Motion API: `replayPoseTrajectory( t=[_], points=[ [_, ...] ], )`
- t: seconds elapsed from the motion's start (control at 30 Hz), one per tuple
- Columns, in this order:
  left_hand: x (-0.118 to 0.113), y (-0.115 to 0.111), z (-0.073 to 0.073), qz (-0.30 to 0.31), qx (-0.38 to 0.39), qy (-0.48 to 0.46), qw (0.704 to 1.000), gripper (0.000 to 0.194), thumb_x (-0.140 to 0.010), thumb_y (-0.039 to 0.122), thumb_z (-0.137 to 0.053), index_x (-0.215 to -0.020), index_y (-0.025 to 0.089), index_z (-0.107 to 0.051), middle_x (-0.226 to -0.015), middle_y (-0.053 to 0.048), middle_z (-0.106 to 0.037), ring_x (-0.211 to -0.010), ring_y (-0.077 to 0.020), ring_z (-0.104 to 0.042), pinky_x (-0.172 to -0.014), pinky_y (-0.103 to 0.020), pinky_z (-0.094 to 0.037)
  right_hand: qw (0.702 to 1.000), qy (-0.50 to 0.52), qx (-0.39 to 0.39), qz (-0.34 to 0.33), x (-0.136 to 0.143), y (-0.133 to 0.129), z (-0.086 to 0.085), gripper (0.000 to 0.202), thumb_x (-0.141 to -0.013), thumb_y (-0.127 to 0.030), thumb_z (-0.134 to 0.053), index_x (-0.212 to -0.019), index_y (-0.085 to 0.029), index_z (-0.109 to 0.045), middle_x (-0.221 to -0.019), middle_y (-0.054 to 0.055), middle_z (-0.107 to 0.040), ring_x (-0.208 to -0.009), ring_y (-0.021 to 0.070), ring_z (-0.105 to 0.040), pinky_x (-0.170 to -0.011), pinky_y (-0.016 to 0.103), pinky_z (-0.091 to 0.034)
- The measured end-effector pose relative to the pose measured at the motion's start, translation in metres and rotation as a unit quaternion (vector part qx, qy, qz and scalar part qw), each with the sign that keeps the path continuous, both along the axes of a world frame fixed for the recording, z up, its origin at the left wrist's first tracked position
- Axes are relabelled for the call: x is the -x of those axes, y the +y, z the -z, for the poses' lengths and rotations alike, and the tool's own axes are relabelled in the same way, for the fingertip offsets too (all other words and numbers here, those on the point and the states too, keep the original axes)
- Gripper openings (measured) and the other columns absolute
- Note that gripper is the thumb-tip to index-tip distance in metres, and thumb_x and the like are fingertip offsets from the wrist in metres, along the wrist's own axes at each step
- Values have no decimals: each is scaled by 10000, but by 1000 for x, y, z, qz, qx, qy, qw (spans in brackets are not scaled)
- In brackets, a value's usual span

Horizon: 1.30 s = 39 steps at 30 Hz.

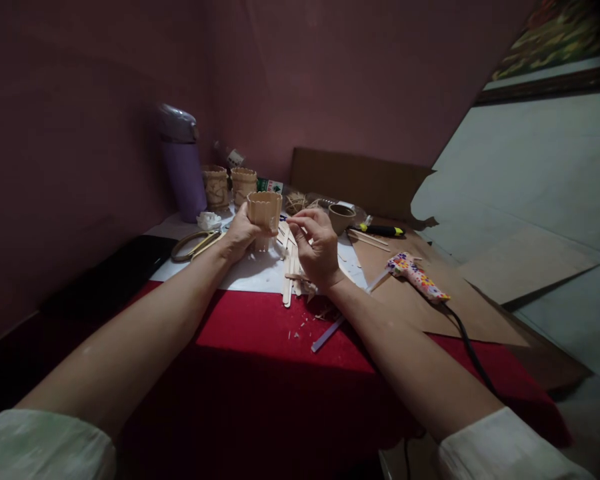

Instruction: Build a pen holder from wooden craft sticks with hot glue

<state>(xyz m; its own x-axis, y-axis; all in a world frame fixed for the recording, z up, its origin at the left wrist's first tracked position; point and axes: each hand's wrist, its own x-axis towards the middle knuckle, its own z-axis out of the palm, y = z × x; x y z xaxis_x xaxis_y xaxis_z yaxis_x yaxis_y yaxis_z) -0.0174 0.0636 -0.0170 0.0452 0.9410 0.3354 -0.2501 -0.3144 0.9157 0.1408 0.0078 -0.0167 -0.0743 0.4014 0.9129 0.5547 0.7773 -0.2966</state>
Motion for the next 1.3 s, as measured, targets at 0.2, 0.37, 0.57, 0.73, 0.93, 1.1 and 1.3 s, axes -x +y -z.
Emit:
replayPoseTrajectory(
  t=[0.2,0.37,0.57,0.73,0.93,1.1,1.3],
  points=[
    [-1,1,1,-16,-3,8,1000,692,-344,97,-810,-970,187,-531,-837,7,-631,-731,-166,-560,-646,-290,-440,1000,19,24,-1,-1,2,0,147,-921,-221,-556,-876,-199,-694,-917,69,-623,-924,211,-575,-837,407,-492],
    [-1,2,2,-10,-7,12,1000,661,-369,94,-801,-973,183,-547,-815,17,-630,-706,-155,-557,-642,-285,-444,999,22,38,0,-1,4,2,163,-924,-246,-553,-856,-201,-694,-911,70,-624,-920,211,-580,-839,401,-491],
    [0,3,4,-2,-5,13,1000,636,-378,94,-801,-953,184,-544,-805,23,-618,-692,-151,-547,-642,-287,-430,998,24,62,0,-1,4,3,152,-913,-235,-567,-855,-198,-701,-910,70,-626,-918,207,-587,-811,377,-503],
    [1,3,3,8,-7,14,1000,623,-388,97,-799,-950,184,-544,-802,23,-619,-692,-152,-544,-655,-293,-428,998,23,63,-1,0,5,3,150,-912,-238,-571,-845,-197,-699,-909,69,-625,-910,201,-588,-807,368,-503],
    [0,1,1,-2,4,17,1000,622,-385,97,-797,-955,173,-558,-827,1,-625,-714,-159,-551,-663,-296,-422,997,28,68,-4,1,5,4,143,-908,-230,-579,-823,-199,-689,-894,56,-626,-896,194,-582,-792,358,-495],
    [1,1,1,5,2,21,1000,632,-402,110,-798,-986,175,-564,-823,12,-624,-694,-146,-549,-647,-284,-426,996,27,80,3,2,5,5,140,-909,-229,-578,-822,-211,-686,-897,48,-626,-897,189,-582,-788,349,-493],
    [1,-1,1,4,4,20,1000,659,-400,109,-799,-1006,176,-549,-811,21,-620,-688,-145,-554,-639,-283,-427,997,23,78,-2,2,5,5,132,-906,-223,-587,-827,-194,-689,-892,55,-630,-892,188,-588,-803,346,-490]
  ],
)
